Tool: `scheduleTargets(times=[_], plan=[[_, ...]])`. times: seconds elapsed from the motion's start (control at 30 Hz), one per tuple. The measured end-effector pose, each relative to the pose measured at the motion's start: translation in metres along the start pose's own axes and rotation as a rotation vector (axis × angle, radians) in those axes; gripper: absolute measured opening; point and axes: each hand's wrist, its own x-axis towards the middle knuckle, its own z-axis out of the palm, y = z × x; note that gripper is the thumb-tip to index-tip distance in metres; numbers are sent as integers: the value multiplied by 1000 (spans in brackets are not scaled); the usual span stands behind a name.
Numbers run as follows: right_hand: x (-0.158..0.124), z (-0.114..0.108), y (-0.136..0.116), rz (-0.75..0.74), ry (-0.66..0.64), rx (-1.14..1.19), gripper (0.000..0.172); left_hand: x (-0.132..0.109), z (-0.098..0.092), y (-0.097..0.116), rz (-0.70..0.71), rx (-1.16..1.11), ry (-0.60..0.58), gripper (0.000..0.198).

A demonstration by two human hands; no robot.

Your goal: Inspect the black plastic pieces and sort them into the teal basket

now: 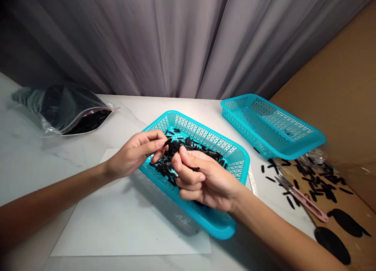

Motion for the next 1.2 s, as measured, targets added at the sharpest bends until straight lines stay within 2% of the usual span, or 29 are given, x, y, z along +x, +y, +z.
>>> scheduleTargets(times=[0.13, 0.3, 0.53, 0.8, 1.03, 1.13, 1.2], plan=[[0, 1, 0, 1, -10, -27, 41, 0, 0, 0, -7, 27, 2, 22], [1, 0, 0, -30, -13, 13, 36, 0, 1, 1, 6, 36, 1, 24], [8, -4, 5, -112, 233, -61, 35, 1, 2, 2, 4, 55, 0, 27], [10, -3, 6, -157, 255, -95, 37, 1, 2, 3, 6, 65, -20, 26], [12, -10, 6, -112, 290, -15, 32, 1, 1, 1, 9, 84, 2, 30], [13, -11, 5, -103, 320, 86, 27, -1, 4, -2, 28, 104, 59, 25], [14, -11, 4, -100, 315, 139, 29, -3, 6, -2, 34, 179, 89, 29]])
